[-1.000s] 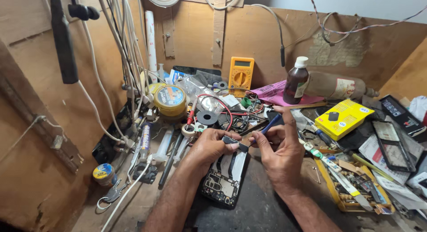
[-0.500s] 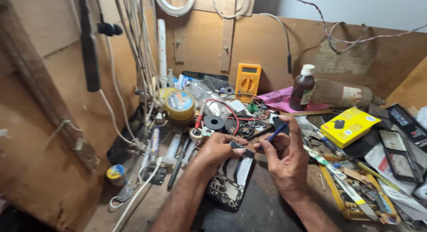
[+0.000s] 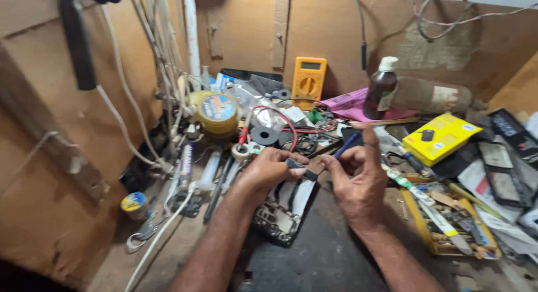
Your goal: The person uses a small screwdriver to remove screws from a disassembled mobile phone chassis on a cluttered workbench. They then detach a small internal component and set it aside.
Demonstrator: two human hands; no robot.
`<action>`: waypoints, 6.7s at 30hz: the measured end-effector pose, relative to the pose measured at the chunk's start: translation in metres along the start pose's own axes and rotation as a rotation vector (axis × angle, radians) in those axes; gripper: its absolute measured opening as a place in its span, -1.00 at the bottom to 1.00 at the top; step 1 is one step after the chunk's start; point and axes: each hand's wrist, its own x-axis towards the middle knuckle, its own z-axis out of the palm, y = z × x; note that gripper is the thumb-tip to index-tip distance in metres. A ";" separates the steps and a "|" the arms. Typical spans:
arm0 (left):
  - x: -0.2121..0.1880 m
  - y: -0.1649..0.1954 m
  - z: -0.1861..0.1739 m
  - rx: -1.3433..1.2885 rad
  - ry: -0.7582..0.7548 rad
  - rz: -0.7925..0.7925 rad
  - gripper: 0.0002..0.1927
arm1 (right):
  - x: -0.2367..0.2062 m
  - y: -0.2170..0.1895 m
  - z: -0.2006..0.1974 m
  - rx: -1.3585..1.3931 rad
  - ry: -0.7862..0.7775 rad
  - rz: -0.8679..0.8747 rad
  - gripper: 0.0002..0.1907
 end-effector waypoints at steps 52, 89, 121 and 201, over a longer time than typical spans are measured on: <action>-0.034 0.019 0.003 0.014 0.026 0.017 -0.72 | 0.001 -0.025 0.008 -0.004 0.114 0.004 -0.42; -0.034 0.019 0.006 -0.009 0.017 0.022 -0.70 | -0.004 -0.027 0.003 0.082 0.059 -0.053 -0.30; -0.037 0.020 0.001 0.011 0.052 -0.027 -0.70 | -0.014 -0.039 0.011 0.050 -0.015 -0.112 -0.34; -0.024 0.009 -0.011 -0.024 0.035 -0.020 -0.72 | -0.009 -0.018 0.016 0.138 0.046 -0.012 -0.46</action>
